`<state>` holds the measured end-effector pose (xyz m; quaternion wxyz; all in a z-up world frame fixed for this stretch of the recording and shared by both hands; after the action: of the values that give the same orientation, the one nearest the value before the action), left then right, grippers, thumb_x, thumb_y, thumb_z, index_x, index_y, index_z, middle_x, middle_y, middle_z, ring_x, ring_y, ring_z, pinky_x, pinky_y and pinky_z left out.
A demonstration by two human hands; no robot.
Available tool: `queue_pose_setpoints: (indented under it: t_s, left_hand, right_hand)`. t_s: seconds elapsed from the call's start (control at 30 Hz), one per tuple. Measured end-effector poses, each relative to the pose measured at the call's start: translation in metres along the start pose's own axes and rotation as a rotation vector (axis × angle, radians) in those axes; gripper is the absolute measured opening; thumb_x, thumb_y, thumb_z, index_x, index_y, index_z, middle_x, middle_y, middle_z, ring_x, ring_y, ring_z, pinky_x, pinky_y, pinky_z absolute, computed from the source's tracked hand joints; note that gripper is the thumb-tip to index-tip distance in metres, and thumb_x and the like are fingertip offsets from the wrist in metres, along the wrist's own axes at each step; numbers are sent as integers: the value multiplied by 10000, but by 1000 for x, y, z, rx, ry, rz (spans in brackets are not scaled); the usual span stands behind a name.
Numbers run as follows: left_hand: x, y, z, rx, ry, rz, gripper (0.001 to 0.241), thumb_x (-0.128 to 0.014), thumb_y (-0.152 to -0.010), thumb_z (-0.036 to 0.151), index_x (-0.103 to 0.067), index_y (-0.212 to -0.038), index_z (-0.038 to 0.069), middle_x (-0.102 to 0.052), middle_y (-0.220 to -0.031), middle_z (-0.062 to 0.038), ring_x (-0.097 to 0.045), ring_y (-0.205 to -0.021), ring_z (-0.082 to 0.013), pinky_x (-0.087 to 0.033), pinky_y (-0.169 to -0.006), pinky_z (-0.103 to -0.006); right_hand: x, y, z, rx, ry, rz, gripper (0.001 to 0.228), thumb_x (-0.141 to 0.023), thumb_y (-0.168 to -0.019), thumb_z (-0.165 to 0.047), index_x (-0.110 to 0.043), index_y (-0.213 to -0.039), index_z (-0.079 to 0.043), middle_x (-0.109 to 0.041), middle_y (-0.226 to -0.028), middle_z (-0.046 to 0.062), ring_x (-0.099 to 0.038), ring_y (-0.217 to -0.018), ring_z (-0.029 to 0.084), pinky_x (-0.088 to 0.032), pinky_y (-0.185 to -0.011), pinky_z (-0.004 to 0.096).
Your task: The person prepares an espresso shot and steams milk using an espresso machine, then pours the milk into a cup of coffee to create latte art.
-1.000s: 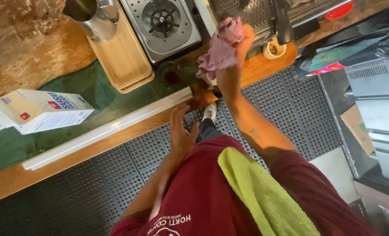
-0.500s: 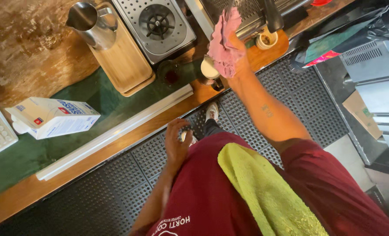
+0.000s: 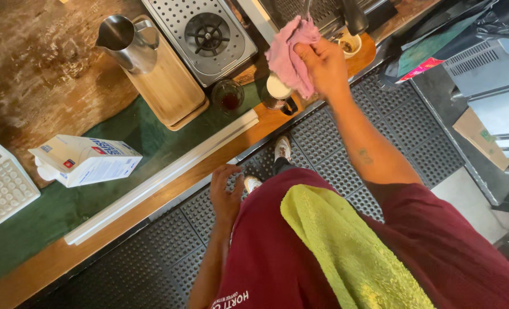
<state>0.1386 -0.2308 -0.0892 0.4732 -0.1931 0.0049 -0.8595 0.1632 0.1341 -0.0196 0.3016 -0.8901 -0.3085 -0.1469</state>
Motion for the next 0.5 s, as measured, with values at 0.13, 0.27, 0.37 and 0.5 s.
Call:
queue_pose_setpoints:
  t_s: [0.13,0.27,0.37,0.5]
  left_hand:
    - [8,12,-8,38,-20,25,182,-723,-869,1,-709,-1045,47,-694,-1125,-104,-664,-1082,-262,-519,-964,-353]
    - [16,22,-13,50,7,12,172,-712,-873,-6,-714,-1034,54,-690,-1126,-98,-659,-1092,-253,-515,-972,-349]
    - [20,23,-16,131,46,10,191,-711,-867,5,-721,-1049,60,-691,-1118,-86,-664,-1059,-229,-522,-955,-337]
    - [14,13,-7,91,48,-69,186,-708,-871,15,-715,-1050,62,-683,-1119,-86,-667,-1038,-221,-528,-937,-327]
  right_hand:
    - [10,20,51,-580,-734,-234,202,-697,-1036,-193,-742,-1041,4,-710,-863,22,-609,-686,94,-484,-593,242]
    - [34,23,57,-485,-730,-35,184,-634,-1104,-173,-671,-1090,7,-679,-895,20,-600,-731,91,-480,-628,237]
    - [50,27,26,-292,-955,353,224,-562,-1227,-169,-562,-1127,31,-641,-926,49,-579,-776,116,-468,-679,253]
    - [-6,-1,-19,-12,-960,-74,329,-465,-1134,-293,-560,-1327,-44,-676,-1055,30,-614,-816,150,-527,-744,279]
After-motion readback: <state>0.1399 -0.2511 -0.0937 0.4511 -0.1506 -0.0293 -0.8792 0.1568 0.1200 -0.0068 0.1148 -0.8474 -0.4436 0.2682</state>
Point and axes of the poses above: each hand's wrist, its own y-axis away from the middle knuckle, its own x-axis out of the back of the hand, z = x × y, the point moved 2 cm from there along -y, towards the middle knuckle
